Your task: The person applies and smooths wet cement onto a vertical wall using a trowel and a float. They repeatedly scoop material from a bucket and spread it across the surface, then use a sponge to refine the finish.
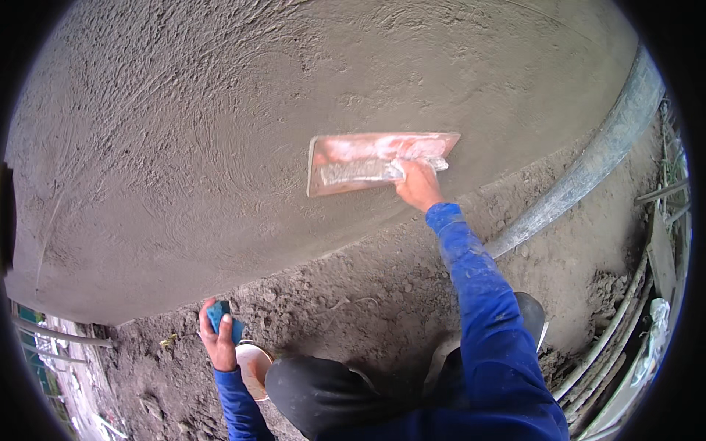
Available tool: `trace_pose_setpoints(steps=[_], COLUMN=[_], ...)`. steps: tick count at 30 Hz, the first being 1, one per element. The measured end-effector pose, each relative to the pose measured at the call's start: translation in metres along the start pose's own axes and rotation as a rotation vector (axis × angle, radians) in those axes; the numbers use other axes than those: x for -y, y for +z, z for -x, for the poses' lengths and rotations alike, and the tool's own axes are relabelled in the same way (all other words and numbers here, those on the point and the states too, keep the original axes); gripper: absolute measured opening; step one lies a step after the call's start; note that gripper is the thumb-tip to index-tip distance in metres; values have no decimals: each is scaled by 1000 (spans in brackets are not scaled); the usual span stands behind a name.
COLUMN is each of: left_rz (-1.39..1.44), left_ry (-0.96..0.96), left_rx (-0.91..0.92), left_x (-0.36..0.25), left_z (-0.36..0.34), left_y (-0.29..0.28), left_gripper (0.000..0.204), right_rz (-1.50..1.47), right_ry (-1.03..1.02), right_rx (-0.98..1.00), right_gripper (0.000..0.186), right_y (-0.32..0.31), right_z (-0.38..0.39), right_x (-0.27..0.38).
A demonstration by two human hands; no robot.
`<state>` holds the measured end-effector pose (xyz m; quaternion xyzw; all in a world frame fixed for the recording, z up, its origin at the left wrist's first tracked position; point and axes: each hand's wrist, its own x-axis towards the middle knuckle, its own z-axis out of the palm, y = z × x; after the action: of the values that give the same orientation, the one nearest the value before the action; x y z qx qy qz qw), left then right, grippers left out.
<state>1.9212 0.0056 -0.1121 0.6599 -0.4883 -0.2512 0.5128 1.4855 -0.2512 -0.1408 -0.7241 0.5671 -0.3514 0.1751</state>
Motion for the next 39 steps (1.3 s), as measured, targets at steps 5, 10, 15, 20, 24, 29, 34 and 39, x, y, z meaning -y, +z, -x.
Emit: trace_pose_setpoints(steps=[5,10,15,20,24,29,34,39], left_rz=[-51,124,97,6,86,34,35,75], left_ry=[-35,24,153,-4,-203,-238,-153,-41], left_rx=[-84,59,136,53,1,-38,-73,0], left_x=[18,-46,-74,-24,-2,13,-20,-39], left_z=[23,-34,-49,-35,-1,25,9,-23], left_y=[-28,81,109,56,28,12,36,78], left_gripper=[44,47,49,46,44,42,43,43], right_rz=[-255,-117,-246,-835,-990,-1404,-1518,-1031], right_ry=[-98,-213,-117,308,202,182,438,221], right_rx=[-277,6,-95,-471,-802,-721,-707,-227], right_gripper=[28,24,20,14,23,31,23,22], right_y=[6,94,113,-31,-151,-82,43,204], right_z=[-15,-9,2,-42,-59,-55,-37,18], right_x=[81,139,105,106,35,34,139,140])
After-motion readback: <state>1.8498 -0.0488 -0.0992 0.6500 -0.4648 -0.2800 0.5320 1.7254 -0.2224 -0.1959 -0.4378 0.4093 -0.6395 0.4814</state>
